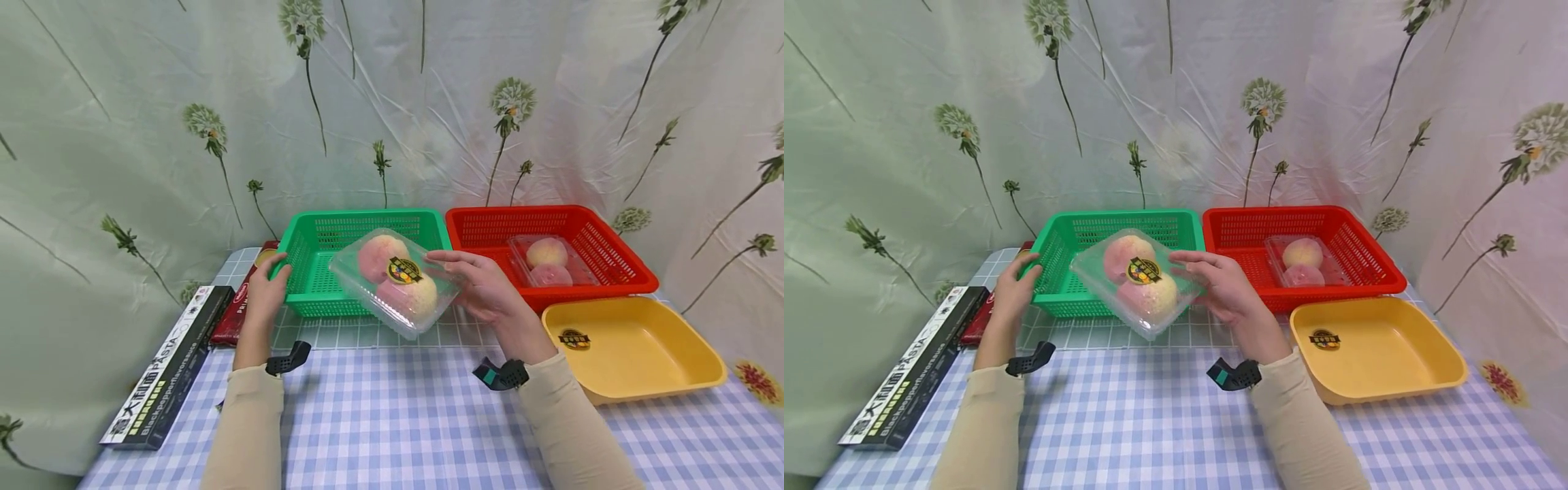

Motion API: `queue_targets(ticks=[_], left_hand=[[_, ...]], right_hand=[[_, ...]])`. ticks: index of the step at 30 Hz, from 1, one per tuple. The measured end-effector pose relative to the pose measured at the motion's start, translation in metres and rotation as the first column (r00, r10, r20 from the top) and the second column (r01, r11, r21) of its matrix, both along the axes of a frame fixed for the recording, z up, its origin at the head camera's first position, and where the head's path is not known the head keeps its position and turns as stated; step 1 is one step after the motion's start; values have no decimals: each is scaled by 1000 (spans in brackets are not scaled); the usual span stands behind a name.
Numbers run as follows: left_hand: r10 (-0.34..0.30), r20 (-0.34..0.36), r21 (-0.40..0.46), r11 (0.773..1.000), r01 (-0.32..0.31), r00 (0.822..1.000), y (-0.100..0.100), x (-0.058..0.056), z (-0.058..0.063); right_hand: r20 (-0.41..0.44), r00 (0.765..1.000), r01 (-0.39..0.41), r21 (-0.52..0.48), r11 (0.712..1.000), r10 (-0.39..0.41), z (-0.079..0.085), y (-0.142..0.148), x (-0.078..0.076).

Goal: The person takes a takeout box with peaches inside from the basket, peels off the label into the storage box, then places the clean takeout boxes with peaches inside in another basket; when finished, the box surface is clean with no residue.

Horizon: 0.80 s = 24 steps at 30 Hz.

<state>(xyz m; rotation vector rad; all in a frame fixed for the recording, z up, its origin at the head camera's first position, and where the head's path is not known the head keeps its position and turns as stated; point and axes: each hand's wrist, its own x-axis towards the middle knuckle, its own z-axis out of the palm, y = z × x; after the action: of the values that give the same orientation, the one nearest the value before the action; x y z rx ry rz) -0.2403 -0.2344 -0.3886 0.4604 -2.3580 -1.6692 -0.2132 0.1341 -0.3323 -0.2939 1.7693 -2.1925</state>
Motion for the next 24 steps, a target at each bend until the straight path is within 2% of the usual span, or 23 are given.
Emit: queue_targets(ticks=[4, 7, 13, 17, 20, 24], left_hand=[[1, -12, -6, 1000, -1, 1000, 0, -1, 0], [7, -12, -6, 1000, -7, 1000, 1, -2, 0], [46, -3, -13, 999, -46, 999, 2, 0, 0], [87, -36, -74, 993, -90, 996, 5, 2, 0], [126, -107, -167, 976, -143, 986, 6, 2, -1], [178, -191, -302, 925, -230, 965, 10, 3, 3]], right_hand=[[-76, 995, -68, 2, 998, 67, -7, 17, 8], [-135, 982, -127, 27, 992, 130, -13, 27, 12], [-231, 934, -259, 87, 962, 272, -22, 41, 12], [-252, 907, -307, 149, 940, 336, -25, 46, 12], [-246, 898, -320, 206, 925, 366, -29, 47, 12], [-235, 884, -349, 242, 905, 404, -35, 50, 10]])
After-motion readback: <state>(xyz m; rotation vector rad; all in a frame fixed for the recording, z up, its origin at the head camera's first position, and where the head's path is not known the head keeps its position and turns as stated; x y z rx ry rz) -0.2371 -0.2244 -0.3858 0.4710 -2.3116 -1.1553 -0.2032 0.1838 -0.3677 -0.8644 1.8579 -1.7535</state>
